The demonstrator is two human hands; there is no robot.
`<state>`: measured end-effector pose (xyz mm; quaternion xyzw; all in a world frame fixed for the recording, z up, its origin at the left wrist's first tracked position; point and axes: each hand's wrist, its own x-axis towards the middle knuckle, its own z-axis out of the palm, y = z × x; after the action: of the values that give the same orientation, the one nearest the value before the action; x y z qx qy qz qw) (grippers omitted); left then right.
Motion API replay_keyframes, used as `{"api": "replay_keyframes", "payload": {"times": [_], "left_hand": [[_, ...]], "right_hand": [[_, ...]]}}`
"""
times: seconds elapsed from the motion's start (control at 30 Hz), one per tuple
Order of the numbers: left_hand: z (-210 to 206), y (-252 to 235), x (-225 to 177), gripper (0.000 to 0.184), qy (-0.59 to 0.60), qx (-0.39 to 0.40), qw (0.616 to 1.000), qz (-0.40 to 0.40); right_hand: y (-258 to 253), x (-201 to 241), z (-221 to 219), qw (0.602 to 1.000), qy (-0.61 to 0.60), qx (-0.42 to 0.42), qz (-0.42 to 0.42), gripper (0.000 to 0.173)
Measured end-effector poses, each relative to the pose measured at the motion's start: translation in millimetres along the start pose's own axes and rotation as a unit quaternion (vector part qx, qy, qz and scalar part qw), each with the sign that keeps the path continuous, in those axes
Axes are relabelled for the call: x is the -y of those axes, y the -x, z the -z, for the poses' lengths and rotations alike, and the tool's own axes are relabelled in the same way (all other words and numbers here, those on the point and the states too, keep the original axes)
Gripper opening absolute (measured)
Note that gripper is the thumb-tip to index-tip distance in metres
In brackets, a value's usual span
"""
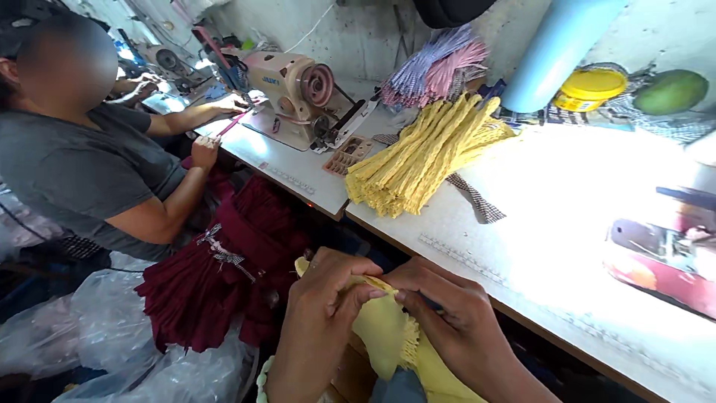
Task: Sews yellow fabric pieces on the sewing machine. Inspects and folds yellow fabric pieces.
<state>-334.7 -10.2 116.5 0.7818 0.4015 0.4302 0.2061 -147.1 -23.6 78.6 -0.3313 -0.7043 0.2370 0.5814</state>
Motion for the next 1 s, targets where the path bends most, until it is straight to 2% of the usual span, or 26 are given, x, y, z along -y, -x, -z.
{"api": "replay_keyframes", "payload": {"times": [0.27,0.43,0.6,0.77,0.87,1.0], "left_hand": [[-5.5,-1.0,-0.6,0.016,0.001,-0.040,0.999,0.001],[-10.3,-7.2,-4.5,0.014,0.065,-0.011,0.998,-0.005],[-20.5,-17.9,-15.0,0.009,0.150,0.043,0.987,-0.022],[-27.2,-27.0,-24.0,0.011,0.168,0.083,0.982,-0.026],[-33.2,-31.9,-28.4,0.013,0.200,0.117,0.973,-0.016],[-35.6,-40.2,-40.8,0.010,0.159,0.139,0.977,-0.039]], "right_hand": [[8.5,-1.1,-6.7,0.996,0.041,-0.064,-0.036,0.013],[22.2,-5.5,3.0,0.987,0.076,-0.142,-0.002,0.016],[29.7,-1.8,11.3,0.988,0.067,-0.138,-0.012,0.021],[30.1,1.7,33.0,0.989,-0.055,-0.110,-0.083,0.012],[31.3,4.9,42.1,0.990,-0.039,-0.109,-0.081,0.010],[29.2,16.0,55.6,0.993,-0.037,-0.091,-0.066,0.010]]}}
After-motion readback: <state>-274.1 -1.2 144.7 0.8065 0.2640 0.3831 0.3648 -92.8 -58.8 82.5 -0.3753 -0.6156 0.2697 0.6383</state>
